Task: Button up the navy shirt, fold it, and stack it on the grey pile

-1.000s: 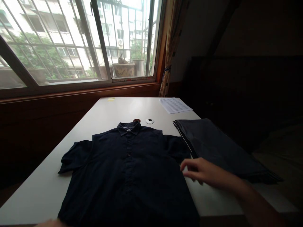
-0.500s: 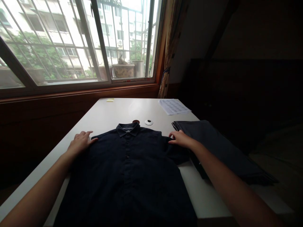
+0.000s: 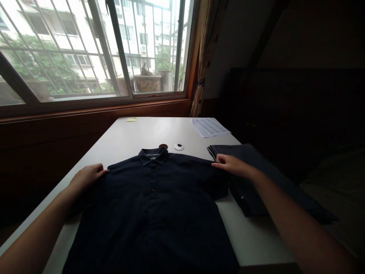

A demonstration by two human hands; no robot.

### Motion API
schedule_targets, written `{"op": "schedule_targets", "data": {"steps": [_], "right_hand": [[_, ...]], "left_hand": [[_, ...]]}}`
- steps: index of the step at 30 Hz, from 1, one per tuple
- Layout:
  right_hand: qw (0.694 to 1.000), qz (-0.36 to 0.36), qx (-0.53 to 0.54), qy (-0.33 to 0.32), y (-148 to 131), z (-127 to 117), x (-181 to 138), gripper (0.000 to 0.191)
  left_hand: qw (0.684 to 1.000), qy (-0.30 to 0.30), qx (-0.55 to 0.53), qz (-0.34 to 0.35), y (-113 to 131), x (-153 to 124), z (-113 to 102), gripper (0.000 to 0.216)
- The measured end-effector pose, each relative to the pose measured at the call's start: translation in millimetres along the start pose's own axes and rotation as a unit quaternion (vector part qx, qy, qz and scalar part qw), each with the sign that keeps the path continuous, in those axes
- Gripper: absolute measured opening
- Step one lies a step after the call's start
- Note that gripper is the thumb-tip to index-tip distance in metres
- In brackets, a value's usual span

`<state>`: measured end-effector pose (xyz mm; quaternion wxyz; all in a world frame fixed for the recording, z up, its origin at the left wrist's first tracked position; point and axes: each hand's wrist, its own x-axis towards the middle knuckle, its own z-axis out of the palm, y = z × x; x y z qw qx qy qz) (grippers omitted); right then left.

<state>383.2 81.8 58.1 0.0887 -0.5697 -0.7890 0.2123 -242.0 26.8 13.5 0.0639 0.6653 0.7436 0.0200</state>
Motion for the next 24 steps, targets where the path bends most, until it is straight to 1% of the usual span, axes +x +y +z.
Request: {"op": "schedule_targets", "data": {"steps": [2,3,4,6,8,10,11,13,15,17,18,21,24], "right_hand": [[1.0,0.009,0.025,-0.009,1,0,-7,0.045],[0.999,0.018,0.028,-0.017,1,0,-10,0.049],[0.999,0.029,0.024,-0.024,1,1,-13,0.051],[0.998,0.054,-0.002,-0.038,0,2,-18,0.048],[0.995,0.079,-0.037,-0.047,-4,2,-20,0.036],[0.993,0.088,-0.062,-0.044,-9,0,-20,0.027],[0.994,0.085,-0.066,-0.033,-12,-1,-20,0.026],[0.995,0.078,-0.058,0.0,-16,-3,-20,0.028],[0.995,0.085,-0.037,0.038,-17,-5,-21,0.034],[0.992,0.1,-0.003,0.073,-15,-4,-23,0.04],[0.99,0.104,0.017,0.088,-15,-4,-24,0.042],[0.983,0.098,0.069,0.137,-18,-1,-24,0.04],[0.976,0.065,0.102,0.18,-34,1,-22,0.032]], "left_hand": [[0.997,0.065,0.034,0.036,12,4,-1,0.04],[0.992,0.101,0.042,0.061,22,6,-1,0.038],[0.986,0.133,0.043,0.09,37,8,-1,0.039],[0.972,0.16,0.015,0.17,76,11,1,0.039],[0.951,0.153,-0.01,0.27,127,11,7,0.036],[0.919,0.137,-0.028,0.369,182,7,18,0.032],[0.903,0.126,-0.037,0.408,210,4,25,0.033],[0.884,0.1,-0.053,0.454,258,-7,43,0.043],[0.884,0.065,-0.056,0.46,295,-21,62,0.057],[0.891,0.041,-0.052,0.449,319,-34,79,0.071],[0.899,0.043,-0.054,0.433,327,-39,86,0.075],[0.919,0.058,-0.059,0.386,338,-45,99,0.082],[0.926,0.057,-0.058,0.369,340,-38,100,0.081]]}}
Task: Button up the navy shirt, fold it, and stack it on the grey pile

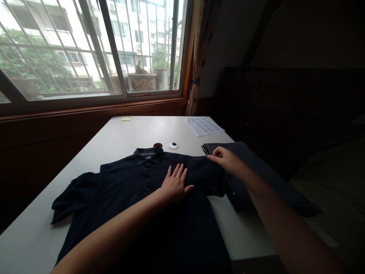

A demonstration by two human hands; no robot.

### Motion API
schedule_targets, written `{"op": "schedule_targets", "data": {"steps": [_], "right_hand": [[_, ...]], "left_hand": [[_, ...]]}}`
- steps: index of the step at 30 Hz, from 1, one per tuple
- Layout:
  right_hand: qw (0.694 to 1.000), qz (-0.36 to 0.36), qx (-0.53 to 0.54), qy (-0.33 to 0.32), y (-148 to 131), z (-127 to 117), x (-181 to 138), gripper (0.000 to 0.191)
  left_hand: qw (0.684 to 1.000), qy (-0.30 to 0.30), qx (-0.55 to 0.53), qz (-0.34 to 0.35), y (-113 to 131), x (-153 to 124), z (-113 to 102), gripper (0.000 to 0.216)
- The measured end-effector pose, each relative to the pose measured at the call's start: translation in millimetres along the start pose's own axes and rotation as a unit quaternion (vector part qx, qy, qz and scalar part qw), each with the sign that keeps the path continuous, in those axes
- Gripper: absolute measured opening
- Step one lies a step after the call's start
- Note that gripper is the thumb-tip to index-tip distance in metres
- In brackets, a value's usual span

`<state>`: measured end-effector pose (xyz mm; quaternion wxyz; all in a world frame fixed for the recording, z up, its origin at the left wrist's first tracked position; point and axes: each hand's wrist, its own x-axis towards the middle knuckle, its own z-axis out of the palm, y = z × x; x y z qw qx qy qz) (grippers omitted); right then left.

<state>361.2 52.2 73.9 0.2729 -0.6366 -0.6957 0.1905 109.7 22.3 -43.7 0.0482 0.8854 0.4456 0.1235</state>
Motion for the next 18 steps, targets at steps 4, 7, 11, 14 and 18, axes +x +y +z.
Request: {"op": "schedule_targets", "data": {"steps": [4,7,11,14,18], "right_hand": [[0.999,-0.044,0.023,0.016,-37,9,-6,0.026],[0.996,-0.078,0.037,-0.001,-65,20,-16,0.035],[0.989,-0.12,0.087,-0.011,-95,48,-34,0.044],[0.982,-0.142,0.124,-0.02,-108,74,-47,0.048],[0.965,-0.159,0.187,-0.092,-104,91,-61,0.045]], "left_hand": [[1.0,-0.023,-0.006,0.002,-18,17,-5,0.068],[0.999,-0.028,-0.016,-0.003,-33,31,-7,0.06],[0.999,-0.032,-0.039,0.004,-52,47,-10,0.055],[0.997,-0.031,-0.071,0.013,-66,56,-14,0.057],[0.992,0.008,-0.127,-0.008,-81,63,-20,0.046]]}}
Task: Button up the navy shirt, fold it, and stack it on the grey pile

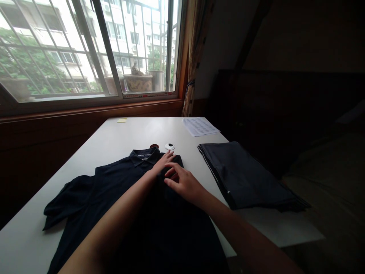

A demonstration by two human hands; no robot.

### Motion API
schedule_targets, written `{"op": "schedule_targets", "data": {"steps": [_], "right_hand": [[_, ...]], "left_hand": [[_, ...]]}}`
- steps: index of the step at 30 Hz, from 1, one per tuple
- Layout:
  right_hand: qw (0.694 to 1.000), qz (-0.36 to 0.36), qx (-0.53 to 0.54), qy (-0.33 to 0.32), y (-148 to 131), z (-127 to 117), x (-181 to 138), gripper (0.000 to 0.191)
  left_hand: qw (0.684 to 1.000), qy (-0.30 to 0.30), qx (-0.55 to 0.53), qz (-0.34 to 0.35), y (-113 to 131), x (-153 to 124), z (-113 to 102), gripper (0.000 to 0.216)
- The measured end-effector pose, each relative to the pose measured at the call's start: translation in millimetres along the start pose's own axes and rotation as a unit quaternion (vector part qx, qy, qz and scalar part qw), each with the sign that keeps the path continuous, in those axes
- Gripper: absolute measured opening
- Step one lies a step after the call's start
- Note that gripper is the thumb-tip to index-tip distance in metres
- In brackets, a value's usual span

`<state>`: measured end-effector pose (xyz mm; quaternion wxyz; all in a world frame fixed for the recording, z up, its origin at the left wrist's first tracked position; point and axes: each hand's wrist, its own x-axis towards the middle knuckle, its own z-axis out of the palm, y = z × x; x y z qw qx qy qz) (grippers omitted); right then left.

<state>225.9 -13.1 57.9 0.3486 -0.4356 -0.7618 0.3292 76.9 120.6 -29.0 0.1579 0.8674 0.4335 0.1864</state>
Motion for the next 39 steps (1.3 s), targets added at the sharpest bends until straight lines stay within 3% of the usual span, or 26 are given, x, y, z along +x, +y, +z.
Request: {"op": "schedule_targets", "data": {"steps": [3,6,10,14,17,21,25,30,34,39], "right_hand": [[0.999,0.0,-0.034,0.035,15,-17,-14,0.027],[0.994,0.034,-0.094,0.052,36,-45,-35,0.018],[0.985,0.082,-0.148,-0.016,58,-58,-69,0.036],[0.975,0.081,-0.206,-0.017,59,-36,-89,0.053],[0.963,0.048,-0.265,0.012,56,-21,-92,0.045],[0.943,0.056,-0.327,0.033,63,-21,-95,0.025],[0.931,0.073,-0.356,0.044,73,-28,-104,0.027],[0.928,0.025,-0.366,0.064,70,-28,-104,0.036],[0.931,-0.005,-0.36,0.055,69,-27,-99,0.034],[0.926,-0.028,-0.375,0.008,74,-30,-103,0.027]], "left_hand": [[0.997,0.053,-0.042,-0.03,-4,-4,-8,0.04],[0.993,0.062,-0.081,-0.056,-5,-15,-18,0.04],[0.991,0.008,-0.117,-0.07,-2,-30,-36,0.055],[0.987,-0.063,-0.126,-0.077,4,-34,-42,0.077],[0.988,-0.075,-0.109,-0.084,8,-32,-37,0.075],[0.993,-0.05,-0.073,-0.081,11,-32,-27,0.062],[0.998,-0.022,-0.022,-0.057,17,-32,-25,0.058],[0.999,0.018,0.03,0.029,35,-21,-23,0.048],[0.989,-0.019,0.075,0.123,43,-10,-4,0.041],[0.983,-0.056,0.137,0.104,35,0,19,0.056]]}}
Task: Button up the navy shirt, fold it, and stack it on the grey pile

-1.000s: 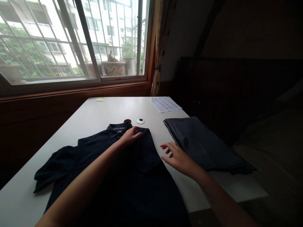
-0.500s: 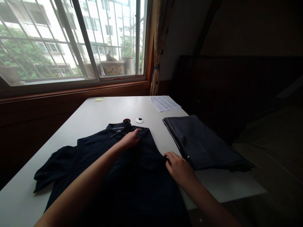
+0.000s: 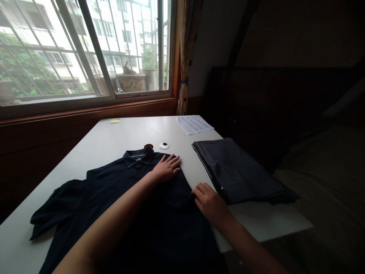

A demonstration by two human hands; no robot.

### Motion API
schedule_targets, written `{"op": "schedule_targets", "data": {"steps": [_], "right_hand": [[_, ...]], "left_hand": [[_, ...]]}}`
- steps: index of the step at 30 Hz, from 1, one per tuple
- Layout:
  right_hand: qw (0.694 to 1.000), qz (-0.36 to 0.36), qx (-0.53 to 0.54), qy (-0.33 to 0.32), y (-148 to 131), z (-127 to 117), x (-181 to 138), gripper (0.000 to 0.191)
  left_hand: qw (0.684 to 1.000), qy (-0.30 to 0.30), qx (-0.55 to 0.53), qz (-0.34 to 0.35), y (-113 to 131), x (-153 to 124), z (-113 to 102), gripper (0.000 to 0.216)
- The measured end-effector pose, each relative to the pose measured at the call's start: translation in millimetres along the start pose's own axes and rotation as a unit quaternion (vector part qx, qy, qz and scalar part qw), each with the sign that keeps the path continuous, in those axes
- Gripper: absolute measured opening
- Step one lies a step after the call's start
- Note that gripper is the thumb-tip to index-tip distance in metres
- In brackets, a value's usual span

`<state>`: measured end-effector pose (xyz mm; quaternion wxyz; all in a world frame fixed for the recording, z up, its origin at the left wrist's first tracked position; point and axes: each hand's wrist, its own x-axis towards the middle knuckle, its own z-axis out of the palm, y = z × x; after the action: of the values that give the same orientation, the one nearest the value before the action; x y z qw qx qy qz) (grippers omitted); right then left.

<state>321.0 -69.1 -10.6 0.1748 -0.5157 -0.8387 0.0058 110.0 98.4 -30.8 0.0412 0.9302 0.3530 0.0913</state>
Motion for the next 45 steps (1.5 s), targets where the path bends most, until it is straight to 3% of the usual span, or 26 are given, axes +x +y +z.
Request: {"op": "schedule_targets", "data": {"steps": [7,14,18,23,31,37,39,43,45], "right_hand": [[0.997,-0.075,-0.035,-0.008,11,-7,-11,0.018],[0.998,-0.066,0.024,0.005,-7,-29,-2,0.014],[0.993,-0.09,0.072,-0.013,-18,-19,10,0.03],[0.982,-0.121,0.077,-0.12,-21,-1,5,0.067],[0.964,-0.124,0.134,-0.194,-11,-9,-18,0.073],[0.964,-0.11,0.126,-0.205,-12,-14,-25,0.071],[0.965,-0.109,0.121,-0.205,-13,-14,-26,0.071],[0.967,-0.107,0.111,-0.202,-13,-12,-26,0.073],[0.968,-0.107,0.107,-0.2,-13,-10,-27,0.074]], "left_hand": [[0.999,-0.002,0.016,-0.033,-8,14,6,0.059],[0.999,0.027,0.027,-0.038,-3,17,0,0.053],[0.999,0.038,0.031,-0.012,-6,10,-6,0.049],[1.0,0.008,0.026,-0.015,-18,1,-4,0.054],[0.998,0.002,0.028,-0.062,-27,19,4,0.054],[0.994,0.053,0.038,-0.092,-23,24,-1,0.055],[0.995,0.061,0.04,-0.065,-16,18,-8,0.052],[0.992,0.04,0.014,0.119,4,-5,-18,0.045],[0.986,0.03,-0.003,0.163,12,-17,-16,0.048]]}}
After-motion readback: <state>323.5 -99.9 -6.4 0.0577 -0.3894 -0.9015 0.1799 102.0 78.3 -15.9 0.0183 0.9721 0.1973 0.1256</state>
